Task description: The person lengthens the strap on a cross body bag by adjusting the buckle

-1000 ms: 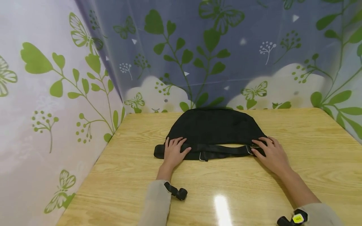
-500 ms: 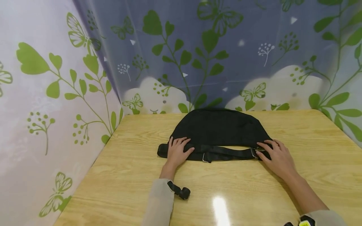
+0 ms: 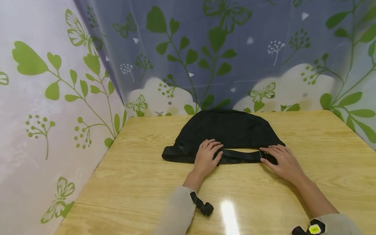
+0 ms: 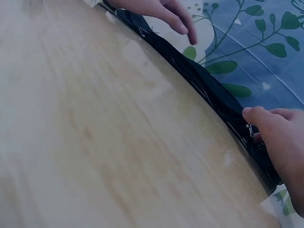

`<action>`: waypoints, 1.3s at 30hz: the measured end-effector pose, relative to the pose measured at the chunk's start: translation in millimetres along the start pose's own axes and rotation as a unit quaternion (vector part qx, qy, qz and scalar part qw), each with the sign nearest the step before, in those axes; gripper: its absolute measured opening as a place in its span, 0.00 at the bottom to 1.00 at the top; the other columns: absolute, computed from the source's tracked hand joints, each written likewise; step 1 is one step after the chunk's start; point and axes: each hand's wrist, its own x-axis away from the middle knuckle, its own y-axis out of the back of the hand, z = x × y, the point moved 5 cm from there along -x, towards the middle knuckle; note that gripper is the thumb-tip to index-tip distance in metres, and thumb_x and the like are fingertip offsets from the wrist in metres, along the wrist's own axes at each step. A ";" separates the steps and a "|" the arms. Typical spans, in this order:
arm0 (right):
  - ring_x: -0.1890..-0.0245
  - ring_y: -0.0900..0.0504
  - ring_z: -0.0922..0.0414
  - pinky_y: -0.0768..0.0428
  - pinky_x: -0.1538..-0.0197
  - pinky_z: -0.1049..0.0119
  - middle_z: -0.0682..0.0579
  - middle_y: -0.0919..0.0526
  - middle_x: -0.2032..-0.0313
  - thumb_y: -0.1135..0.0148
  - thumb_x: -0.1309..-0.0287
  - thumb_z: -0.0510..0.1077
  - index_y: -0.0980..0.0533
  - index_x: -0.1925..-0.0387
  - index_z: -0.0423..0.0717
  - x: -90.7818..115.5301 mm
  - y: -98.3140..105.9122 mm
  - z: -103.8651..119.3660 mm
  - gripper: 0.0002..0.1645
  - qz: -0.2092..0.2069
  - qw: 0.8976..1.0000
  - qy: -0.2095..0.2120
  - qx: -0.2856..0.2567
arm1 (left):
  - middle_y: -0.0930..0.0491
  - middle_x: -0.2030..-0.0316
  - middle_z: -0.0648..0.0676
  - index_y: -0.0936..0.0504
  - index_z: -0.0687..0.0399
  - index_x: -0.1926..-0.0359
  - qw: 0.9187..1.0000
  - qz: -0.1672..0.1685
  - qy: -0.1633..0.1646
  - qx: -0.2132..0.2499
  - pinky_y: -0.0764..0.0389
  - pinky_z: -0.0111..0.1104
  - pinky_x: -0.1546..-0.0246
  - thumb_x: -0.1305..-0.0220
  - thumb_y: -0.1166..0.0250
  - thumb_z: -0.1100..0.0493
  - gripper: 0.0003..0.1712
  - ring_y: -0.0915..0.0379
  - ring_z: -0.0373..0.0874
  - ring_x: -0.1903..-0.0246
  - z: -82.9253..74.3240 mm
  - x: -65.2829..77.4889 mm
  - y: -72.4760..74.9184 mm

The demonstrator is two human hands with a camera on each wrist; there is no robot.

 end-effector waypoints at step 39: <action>0.55 0.27 0.43 0.36 0.51 0.47 0.42 0.22 0.56 0.24 0.68 0.43 0.26 0.50 0.39 1.5 -2.8 -0.8 0.37 -0.031 0.998 0.062 -0.008 | 0.26 0.66 0.41 0.18 0.40 0.61 0.994 -0.011 0.104 -0.005 0.35 0.24 0.60 0.41 0.36 0.49 0.08 0.34 0.36 0.65 -95.7 -46.6 -52.4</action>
